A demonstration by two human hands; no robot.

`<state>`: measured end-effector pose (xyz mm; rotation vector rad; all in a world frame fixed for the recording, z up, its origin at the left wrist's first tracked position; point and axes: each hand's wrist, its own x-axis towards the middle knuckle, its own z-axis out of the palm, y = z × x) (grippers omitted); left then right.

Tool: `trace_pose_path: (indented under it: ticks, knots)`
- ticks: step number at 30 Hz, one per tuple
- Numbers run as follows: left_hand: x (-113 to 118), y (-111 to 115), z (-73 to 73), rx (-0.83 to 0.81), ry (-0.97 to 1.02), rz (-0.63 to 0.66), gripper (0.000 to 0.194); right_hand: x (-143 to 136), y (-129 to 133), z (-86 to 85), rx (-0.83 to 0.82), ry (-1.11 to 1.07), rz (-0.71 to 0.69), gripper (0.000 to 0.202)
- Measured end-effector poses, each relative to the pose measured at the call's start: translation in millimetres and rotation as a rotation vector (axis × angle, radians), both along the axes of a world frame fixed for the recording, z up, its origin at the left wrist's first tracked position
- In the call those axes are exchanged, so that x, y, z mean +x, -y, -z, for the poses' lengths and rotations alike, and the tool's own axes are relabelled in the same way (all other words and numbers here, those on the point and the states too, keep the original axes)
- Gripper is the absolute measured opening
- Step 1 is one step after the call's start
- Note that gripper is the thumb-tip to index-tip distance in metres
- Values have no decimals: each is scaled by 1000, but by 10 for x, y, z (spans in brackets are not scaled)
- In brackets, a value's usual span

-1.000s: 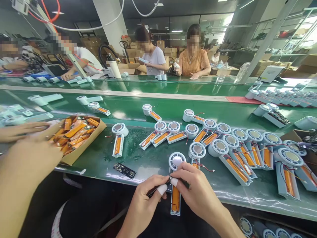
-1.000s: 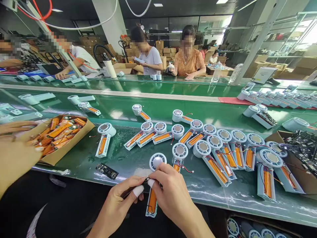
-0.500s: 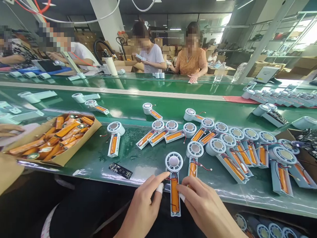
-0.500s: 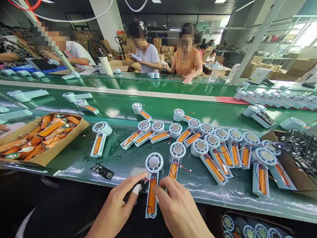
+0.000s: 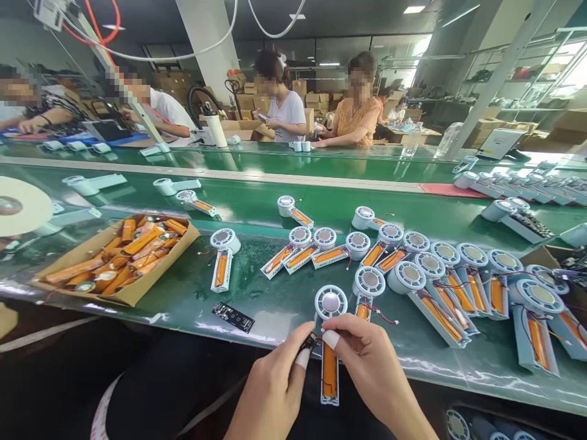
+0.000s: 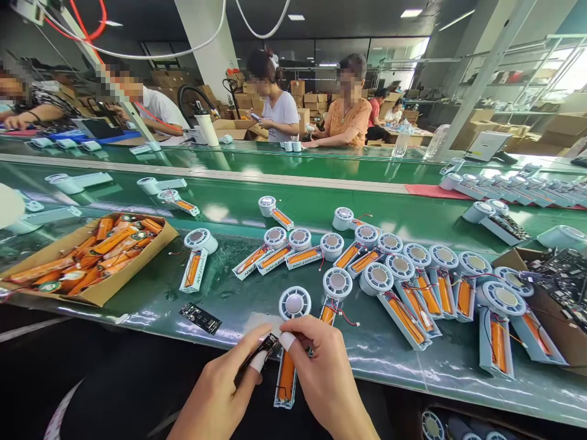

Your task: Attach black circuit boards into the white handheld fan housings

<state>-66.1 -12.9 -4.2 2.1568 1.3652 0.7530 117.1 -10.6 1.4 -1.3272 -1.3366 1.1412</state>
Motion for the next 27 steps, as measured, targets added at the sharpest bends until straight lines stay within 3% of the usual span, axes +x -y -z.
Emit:
trace_pose_path:
  ticks: [3,6,18,21,27]
  knots:
    - [35,-6,-21,-194,148,-86,31,40,19,-28,11,47,-13,19]
    - [72,-15,-37,-282,232,-113,19,47,16,-61,-6,99,5,19]
    - [184,30,17,-437,594,-217,21,16,67,-53,387,608,21,24]
    - [186,32,5,-338,538,-210,19,11,81,-52,461,703,11,25]
    - [205,42,62,297,307,-123,29,-57,90,-76,499,806,81,24]
